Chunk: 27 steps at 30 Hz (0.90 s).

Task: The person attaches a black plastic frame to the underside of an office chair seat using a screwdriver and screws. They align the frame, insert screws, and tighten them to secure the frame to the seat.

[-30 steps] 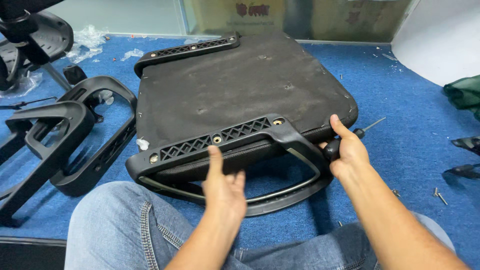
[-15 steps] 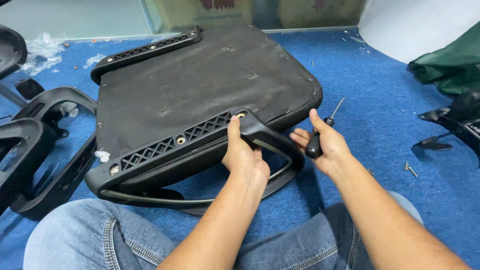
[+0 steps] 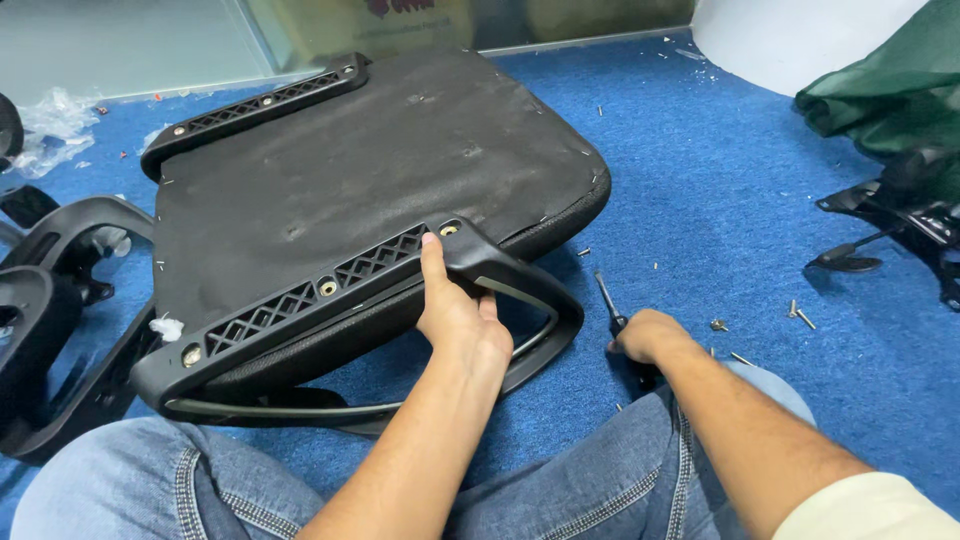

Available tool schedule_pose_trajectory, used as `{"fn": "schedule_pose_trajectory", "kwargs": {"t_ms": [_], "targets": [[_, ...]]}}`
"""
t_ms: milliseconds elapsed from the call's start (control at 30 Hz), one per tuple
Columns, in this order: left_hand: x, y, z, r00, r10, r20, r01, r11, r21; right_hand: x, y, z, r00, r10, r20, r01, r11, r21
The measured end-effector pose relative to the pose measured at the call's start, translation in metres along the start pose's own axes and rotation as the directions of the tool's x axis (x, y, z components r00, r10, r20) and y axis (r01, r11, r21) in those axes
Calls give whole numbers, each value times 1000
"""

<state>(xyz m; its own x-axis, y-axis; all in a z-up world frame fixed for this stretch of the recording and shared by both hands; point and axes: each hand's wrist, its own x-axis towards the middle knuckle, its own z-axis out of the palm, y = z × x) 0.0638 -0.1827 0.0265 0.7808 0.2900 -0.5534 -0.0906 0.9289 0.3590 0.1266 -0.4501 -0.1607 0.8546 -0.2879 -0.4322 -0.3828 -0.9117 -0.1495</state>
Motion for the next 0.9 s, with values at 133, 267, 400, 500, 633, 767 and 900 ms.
{"fn": "schedule_pose_trajectory", "kwargs": {"t_ms": [133,267,400,500,633,767,900], "targets": [[5,-6,1,1000,-22,1,22,1000,22,-5,5,-15,998,62,19,-63,994,86],[7,-11,5,999,-35,12,35,999,27,-9,24,-38,995,88,42,-91,992,82],[4,-19,11,1000,-15,-8,15,999,30,-8,53,-48,985,124,121,-152,954,258],[2,-22,16,999,-25,-25,26,999,23,1,64,-49,977,145,158,-189,931,313],[0,-28,21,997,-36,-62,40,997,62,20,88,-46,975,173,136,-217,870,443],[2,-35,25,998,-34,-56,37,998,55,45,118,-34,973,216,86,-232,869,438],[4,-41,26,997,-34,-65,40,995,86,61,156,-28,966,250,65,-221,671,707]]}}
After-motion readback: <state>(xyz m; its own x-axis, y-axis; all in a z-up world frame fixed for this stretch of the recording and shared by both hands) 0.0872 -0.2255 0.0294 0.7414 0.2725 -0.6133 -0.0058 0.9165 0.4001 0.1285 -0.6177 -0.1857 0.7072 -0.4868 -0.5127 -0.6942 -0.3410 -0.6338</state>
